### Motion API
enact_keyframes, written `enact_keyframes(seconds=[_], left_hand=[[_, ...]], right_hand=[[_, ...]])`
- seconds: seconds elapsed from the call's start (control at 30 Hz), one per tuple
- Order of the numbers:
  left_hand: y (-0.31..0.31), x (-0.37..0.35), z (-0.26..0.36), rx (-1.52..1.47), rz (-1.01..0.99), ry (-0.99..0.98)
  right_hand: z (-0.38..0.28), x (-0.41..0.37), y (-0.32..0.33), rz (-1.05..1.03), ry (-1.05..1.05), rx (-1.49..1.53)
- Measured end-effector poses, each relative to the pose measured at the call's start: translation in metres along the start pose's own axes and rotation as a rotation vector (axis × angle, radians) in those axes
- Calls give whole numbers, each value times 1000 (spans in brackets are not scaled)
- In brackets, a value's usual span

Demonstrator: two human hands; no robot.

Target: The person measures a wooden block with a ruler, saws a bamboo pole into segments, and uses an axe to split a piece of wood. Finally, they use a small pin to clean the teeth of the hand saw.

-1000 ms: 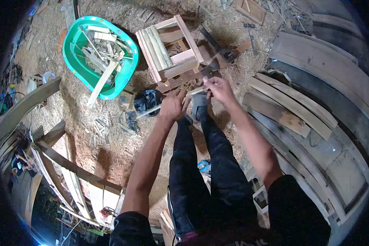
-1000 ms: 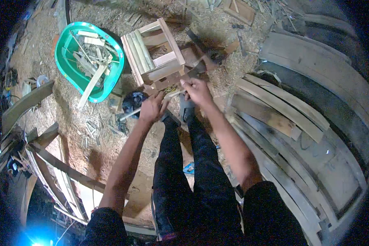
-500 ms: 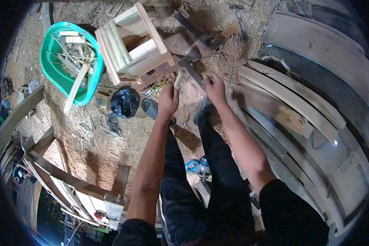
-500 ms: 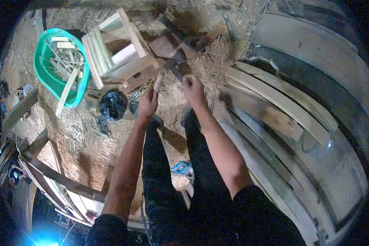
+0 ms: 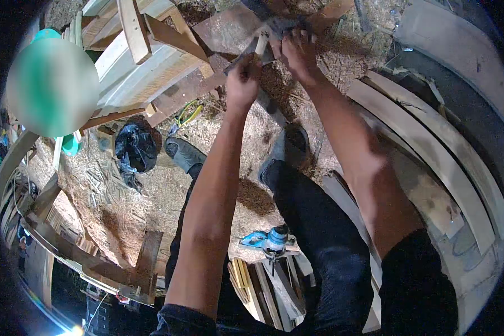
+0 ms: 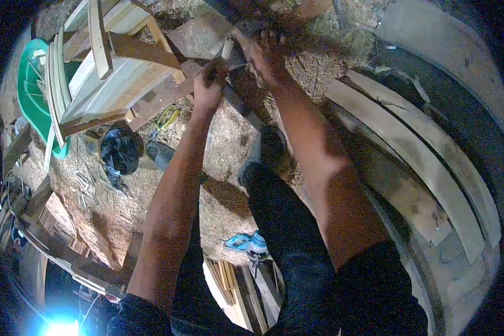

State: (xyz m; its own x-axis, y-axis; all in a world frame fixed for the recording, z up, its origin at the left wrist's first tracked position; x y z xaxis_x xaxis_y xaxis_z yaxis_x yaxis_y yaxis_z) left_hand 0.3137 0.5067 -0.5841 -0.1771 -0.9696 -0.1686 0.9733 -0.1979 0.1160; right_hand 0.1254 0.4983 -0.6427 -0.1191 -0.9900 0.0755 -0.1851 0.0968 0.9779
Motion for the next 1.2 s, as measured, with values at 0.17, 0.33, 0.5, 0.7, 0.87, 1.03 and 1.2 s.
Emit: enact_keyframes(seconds=[0.17, 0.33, 0.5, 0.7, 0.87, 1.03, 1.2], left_hand=[[9, -10, 50, 31, 28, -62], [35, -42, 167, 39, 10, 164], [66, -67, 348, 35, 33, 215], [121, -110, 581, 138, 93, -92], [183, -171, 727, 369, 165, -358], [260, -272, 825, 495, 280, -587], [350, -371, 842, 648, 328, -610]], right_hand=[[-22, 15, 48, -395, -402, 220], [-54, -6, 166, -193, -678, 767], [-117, 18, 380, -246, -769, 1122], [-187, 40, 613, -313, -666, 1297], [-270, 36, 768, -261, -532, 1504], [-353, -3, 864, -345, -405, 1587], [-443, -62, 902, -539, -238, 1554]])
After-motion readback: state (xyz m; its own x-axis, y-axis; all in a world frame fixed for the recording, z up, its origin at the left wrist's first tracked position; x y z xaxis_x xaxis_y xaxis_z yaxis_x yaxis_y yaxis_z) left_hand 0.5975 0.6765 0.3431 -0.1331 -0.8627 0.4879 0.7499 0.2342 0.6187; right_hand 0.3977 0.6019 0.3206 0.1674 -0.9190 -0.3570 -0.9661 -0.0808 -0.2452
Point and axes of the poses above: each hand's wrist, its own x-axis towards the middle knuckle, its own y-axis out of the back of the hand, z = x × y, the point moved 2 cm from there along x, towards the middle knuckle, and after that the axes turned 14 degrees about -y, right-handed, at the moved point
